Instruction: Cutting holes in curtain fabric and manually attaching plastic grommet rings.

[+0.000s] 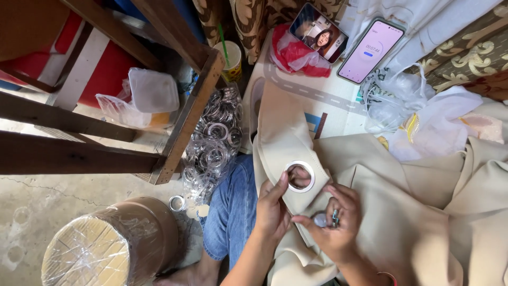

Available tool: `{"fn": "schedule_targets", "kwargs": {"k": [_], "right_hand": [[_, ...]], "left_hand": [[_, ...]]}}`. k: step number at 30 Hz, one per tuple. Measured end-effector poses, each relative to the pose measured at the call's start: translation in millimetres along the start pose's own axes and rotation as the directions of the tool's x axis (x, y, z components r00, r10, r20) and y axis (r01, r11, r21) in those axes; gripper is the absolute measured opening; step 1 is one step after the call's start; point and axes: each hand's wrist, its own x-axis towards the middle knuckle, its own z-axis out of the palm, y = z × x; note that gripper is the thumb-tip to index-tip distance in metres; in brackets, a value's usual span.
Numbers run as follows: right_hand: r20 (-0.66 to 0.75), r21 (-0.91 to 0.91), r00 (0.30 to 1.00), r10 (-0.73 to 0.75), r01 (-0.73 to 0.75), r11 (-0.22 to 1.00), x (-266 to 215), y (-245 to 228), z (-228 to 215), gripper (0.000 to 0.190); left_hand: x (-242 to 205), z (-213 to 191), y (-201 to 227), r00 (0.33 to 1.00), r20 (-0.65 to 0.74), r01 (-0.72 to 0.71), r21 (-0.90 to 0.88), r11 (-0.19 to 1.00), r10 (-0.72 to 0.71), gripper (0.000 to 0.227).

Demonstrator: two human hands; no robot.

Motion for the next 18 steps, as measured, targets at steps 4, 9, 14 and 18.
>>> {"fn": "schedule_targets", "kwargs": {"k": [4,9,14,18], "right_hand": [[0.010,0.007,1.000,0.013,-0.013,1.000,-10.4,5.9,5.8,0.112],[0.093,-0.120,0.993,-0.078,0.089,0.989,11.2,-4.4,-15.7,0.083],[0.158,-0.078,0.987,-0.022,0.035,0.996,0.1,93.3,-104.5,0.080],[0.545,-0.236,0.045,0.837,-0.950,0.205,-186.7,415.8,-311.7,0.043]], "left_hand": [[-14.9,2.2,-0.3,0.993,0.110,0.038,0.001,0.999,-0.038,0.024],[7.4,-12.1,-2.8,0.998,0.035,0.047,-0.087,0.995,-0.044,0.015],[55.1,-10.0,-2.3,0.962,-0.264,0.068,0.000,0.998,-0.065,0.033],[85.3,-18.7,-35.4,0.987,-0.116,0.129,0.156,0.979,-0.112,0.040]]}}
